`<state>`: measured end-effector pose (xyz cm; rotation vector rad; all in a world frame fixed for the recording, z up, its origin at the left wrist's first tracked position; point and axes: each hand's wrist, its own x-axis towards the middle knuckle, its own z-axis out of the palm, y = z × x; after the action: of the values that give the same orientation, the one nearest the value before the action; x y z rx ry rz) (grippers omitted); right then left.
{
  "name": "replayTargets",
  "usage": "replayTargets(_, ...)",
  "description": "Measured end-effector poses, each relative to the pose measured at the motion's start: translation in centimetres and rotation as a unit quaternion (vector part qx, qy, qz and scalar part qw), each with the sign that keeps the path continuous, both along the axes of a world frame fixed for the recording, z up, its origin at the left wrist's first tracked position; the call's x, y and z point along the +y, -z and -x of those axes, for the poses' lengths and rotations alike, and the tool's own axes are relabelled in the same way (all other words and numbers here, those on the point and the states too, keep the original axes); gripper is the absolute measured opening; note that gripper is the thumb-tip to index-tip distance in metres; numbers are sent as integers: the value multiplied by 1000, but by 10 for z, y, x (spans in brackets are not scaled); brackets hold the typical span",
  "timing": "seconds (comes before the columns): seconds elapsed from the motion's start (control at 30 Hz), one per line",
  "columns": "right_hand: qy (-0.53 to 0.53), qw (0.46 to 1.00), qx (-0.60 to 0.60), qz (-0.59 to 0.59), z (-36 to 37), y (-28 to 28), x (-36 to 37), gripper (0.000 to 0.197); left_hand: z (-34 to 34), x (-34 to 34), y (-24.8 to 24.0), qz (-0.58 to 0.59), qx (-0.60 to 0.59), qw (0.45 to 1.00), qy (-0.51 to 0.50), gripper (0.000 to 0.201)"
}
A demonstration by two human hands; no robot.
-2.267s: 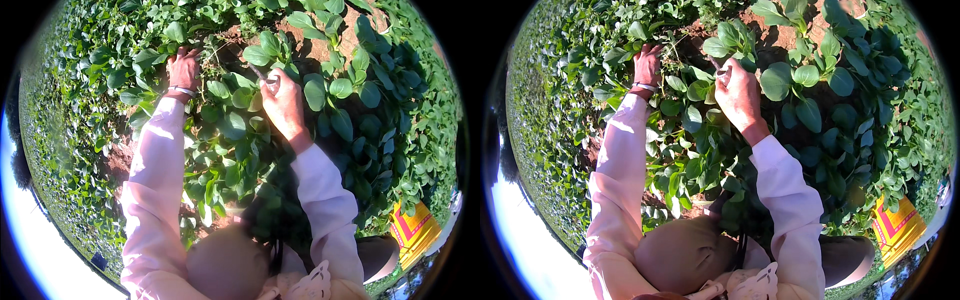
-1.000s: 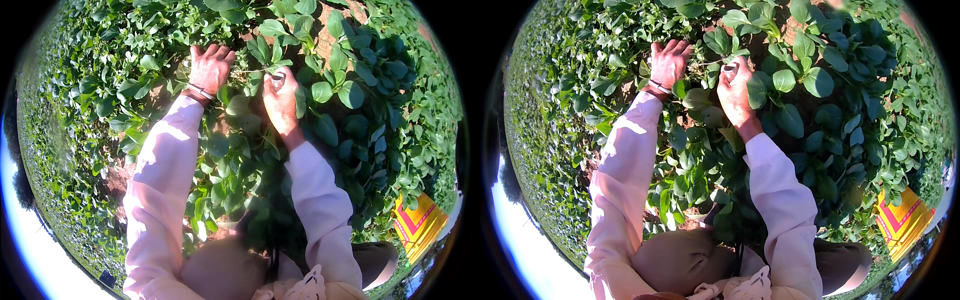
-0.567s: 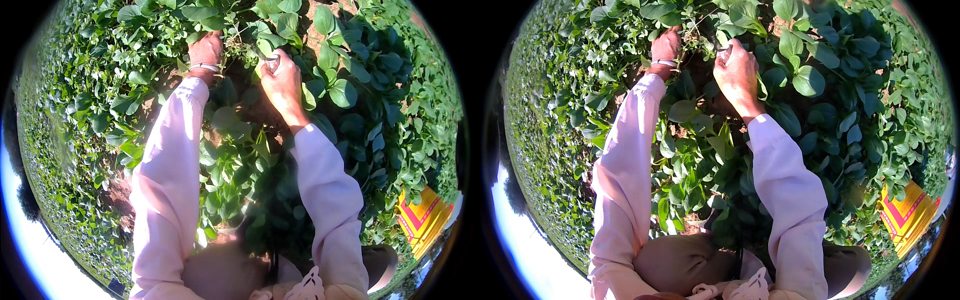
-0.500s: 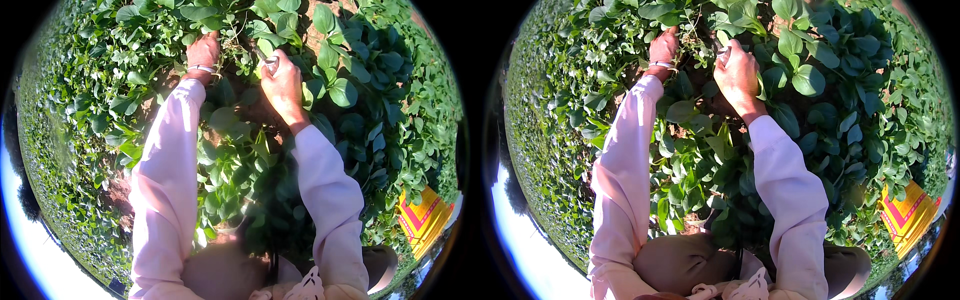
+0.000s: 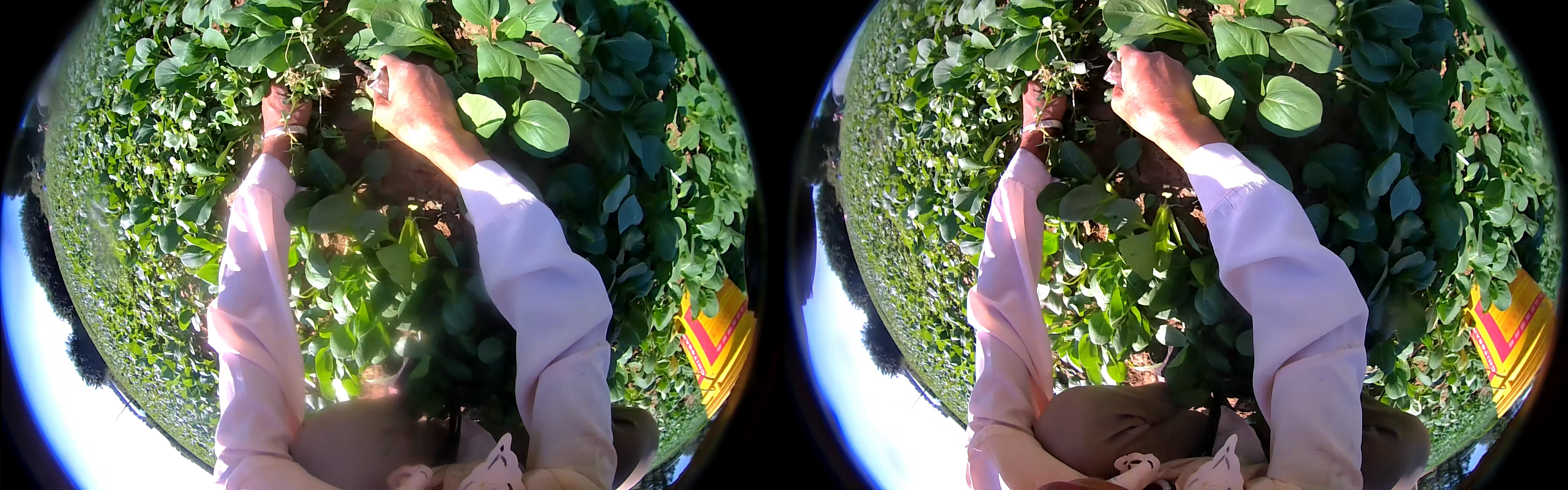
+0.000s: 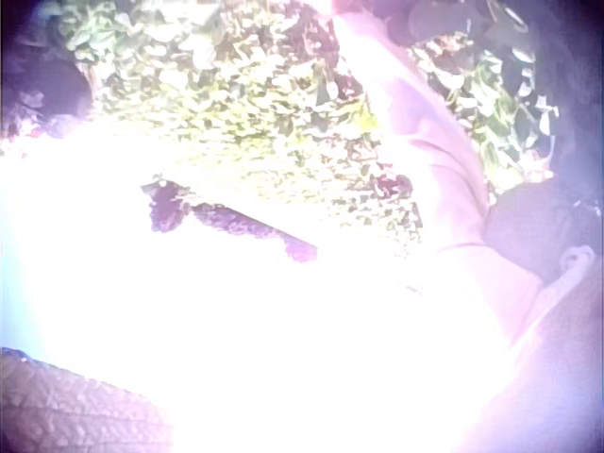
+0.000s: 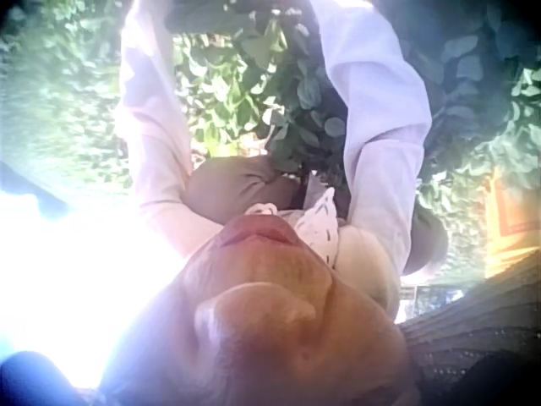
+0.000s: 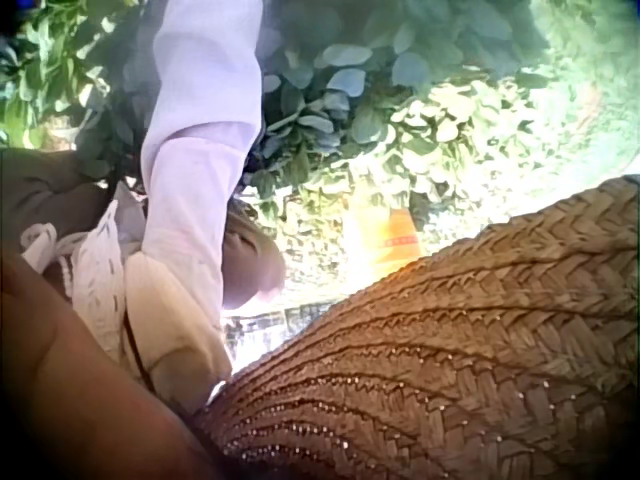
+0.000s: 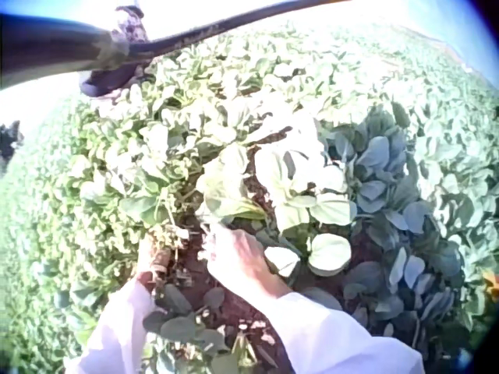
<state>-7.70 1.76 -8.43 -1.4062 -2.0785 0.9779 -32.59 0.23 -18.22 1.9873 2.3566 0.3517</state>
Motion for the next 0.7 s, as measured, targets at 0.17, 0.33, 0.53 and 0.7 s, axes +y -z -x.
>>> replayTargets(0.17,-3,1000,25,-2,-4,5,6,16,-3,-7,-17,-26,-50,998,7,21)
replayTargets(0.33,29,998,57,30,5,11,5,15,-3,-8,-28,-20,-71,997,-17,21)
replayTargets(0.53,-20,997,69,4,-2,18,12,17,9,-8,-12,3,16,1000,11,24)
replayTargets(0.7,-24,997,67,32,7,20,20,17,14,-18,-15,37,27,998,39,25)
